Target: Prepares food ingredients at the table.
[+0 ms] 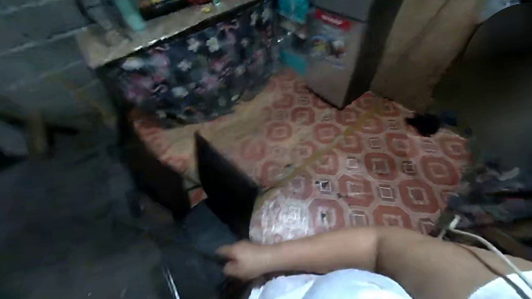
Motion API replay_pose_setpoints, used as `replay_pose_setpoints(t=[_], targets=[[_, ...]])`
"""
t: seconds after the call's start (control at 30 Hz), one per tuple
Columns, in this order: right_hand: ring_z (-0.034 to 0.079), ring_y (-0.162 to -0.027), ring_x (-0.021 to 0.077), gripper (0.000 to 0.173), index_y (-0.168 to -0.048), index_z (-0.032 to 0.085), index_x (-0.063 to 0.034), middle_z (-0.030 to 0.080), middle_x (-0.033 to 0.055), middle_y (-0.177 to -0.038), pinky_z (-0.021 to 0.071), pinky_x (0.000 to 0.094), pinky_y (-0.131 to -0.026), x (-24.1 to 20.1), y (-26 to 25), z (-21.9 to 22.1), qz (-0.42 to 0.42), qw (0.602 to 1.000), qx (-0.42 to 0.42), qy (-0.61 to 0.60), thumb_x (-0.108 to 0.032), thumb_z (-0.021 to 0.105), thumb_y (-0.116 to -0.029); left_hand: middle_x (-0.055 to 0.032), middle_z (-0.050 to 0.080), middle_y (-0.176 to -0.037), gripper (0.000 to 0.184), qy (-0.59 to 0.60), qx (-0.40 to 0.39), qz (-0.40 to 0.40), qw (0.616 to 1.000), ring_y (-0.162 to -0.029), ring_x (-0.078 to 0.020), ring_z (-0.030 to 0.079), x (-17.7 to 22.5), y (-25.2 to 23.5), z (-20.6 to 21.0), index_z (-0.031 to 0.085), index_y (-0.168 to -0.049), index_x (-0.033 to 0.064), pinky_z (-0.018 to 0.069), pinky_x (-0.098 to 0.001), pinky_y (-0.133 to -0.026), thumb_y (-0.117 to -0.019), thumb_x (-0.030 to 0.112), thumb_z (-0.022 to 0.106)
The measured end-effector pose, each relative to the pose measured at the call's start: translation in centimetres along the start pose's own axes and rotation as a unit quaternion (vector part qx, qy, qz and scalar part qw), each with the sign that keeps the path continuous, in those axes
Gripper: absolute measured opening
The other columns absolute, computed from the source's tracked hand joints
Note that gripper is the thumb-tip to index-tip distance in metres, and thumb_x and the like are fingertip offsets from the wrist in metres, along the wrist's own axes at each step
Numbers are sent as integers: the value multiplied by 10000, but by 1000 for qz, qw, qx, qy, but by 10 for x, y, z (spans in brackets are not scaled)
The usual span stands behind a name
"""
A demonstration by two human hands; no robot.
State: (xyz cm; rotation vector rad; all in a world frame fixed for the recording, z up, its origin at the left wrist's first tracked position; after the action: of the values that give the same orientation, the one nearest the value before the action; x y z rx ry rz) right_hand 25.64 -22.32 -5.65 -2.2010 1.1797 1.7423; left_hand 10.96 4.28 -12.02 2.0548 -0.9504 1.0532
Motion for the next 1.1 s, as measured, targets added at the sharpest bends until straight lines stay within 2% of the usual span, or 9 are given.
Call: replay_pose_setpoints(t=[0.07, 0.13, 0.23, 0.33, 0.43, 0.5, 0.77, 0.97, 1.1], targets=[[670, -1144, 387, 533, -1574, 395, -120, 655, 246, -1290, 526, 600, -981, -11, -17, 13, 7, 999, -22, 23, -202, 519, -1061, -257, 596, -1348, 513, 16, 45, -50, 998, -1211, -301, 613, 7, -11, -9, 526, -1396, -52, 507, -450, -1036, -927, 53, 705], [687, -1099, 383, 537, -1594, 338, -122, 660, 253, -1259, 544, 578, -959, -18, -36, 31, 11, 997, -58, 53, -220, 482, -1086, -238, 608, -1342, 471, 2, 61, -69, 996, -1191, -303, 627, 8, -26, -24, 543, -1396, -19, 515, -463, -1020, -961, 102, 678], [691, -1073, 371, 441, -1495, 420, -42, 664, 252, -1198, 545, 552, -956, -29, -60, 52, 26, 987, -102, 122, -245, 444, -1105, -242, 593, -1368, 452, -96, 45, -62, 992, -1193, -347, 631, -8, -54, -40, 583, -1398, 36, 519, -511, -1016, -979, 179, 671], [686, -1088, 374, 442, -1466, 451, -31, 666, 248, -1192, 538, 553, -971, -38, -80, 75, 38, 972, -138, 188, -299, 413, -1117, -238, 563, -1372, 437, -140, 46, -85, 985, -1114, -334, 656, -25, -72, -44, 607, -1385, 71, 569, -486, -934, -967, 176, 678], [698, -1029, 388, 437, -1464, 449, -57, 675, 244, -1141, 552, 564, -921, -43, -97, 94, 53, 953, -174, 242, -323, 397, -1122, -238, 553, -1386, 504, -145, 51, -111, 982, -1124, -336, 653, -31, -77, -47, 559, -1406, 30, 551, -492, -969, -945, 168, 709], [691, -1055, 394, 426, -1459, 453, -69, 677, 240, -1149, 543, 571, -933, -46, -107, 104, 66, 939, -192, 277, -320, 405, -1118, -238, 561, -1378, 519, -148, 56, -113, 981, -1132, -334, 654, -40, -78, -48, 550, -1389, 13, 544, -492, -986, -928, 169, 733], [678, -1096, 405, 400, -1412, 480, -77, 681, 227, -1134, 537, 586, -933, -41, -135, 127, 59, 909, -222, 347, -328, 379, -1117, -201, 602, -1333, 459, -85, 83, -120, 986, -1117, -269, 672, -58, -71, -49, 590, -1328, 19, 567, -421, -974, -936, 199, 747], [681, -1102, 412, 429, -1455, 445, -89, 685, 230, -1146, 537, 590, -939, -49, -136, 134, 74, 900, -236, 358, -346, 358, -1123, -175, 629, -1313, 410, -21, 121, -130, 984, -1099, -237, 680, -69, -67, -44, 625, -1333, 52, 566, -387, -972, -978, 238, 709], [681, -1096, 412, 415, -1430, 466, -82, 686, 229, -1139, 535, 595, -936, -51, -136, 137, 58, 900, -237, 361, -338, 352, -1123, -184, 634, -1302, 424, 1, 127, -151, 980, -1090, -247, 687, -68, -66, -42, 603, -1339, 26, 577, -409, -955, -967, 196, 715]])
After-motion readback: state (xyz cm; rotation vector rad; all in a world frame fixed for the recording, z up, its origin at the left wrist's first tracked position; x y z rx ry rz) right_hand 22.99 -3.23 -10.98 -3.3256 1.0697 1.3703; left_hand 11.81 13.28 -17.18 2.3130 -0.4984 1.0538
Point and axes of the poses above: each hand's wrist, its own y-axis away from the middle knuckle, its own z-axis out of the palm, x = y × z, the point moved 3 cm from there along -y, towards the middle knuckle
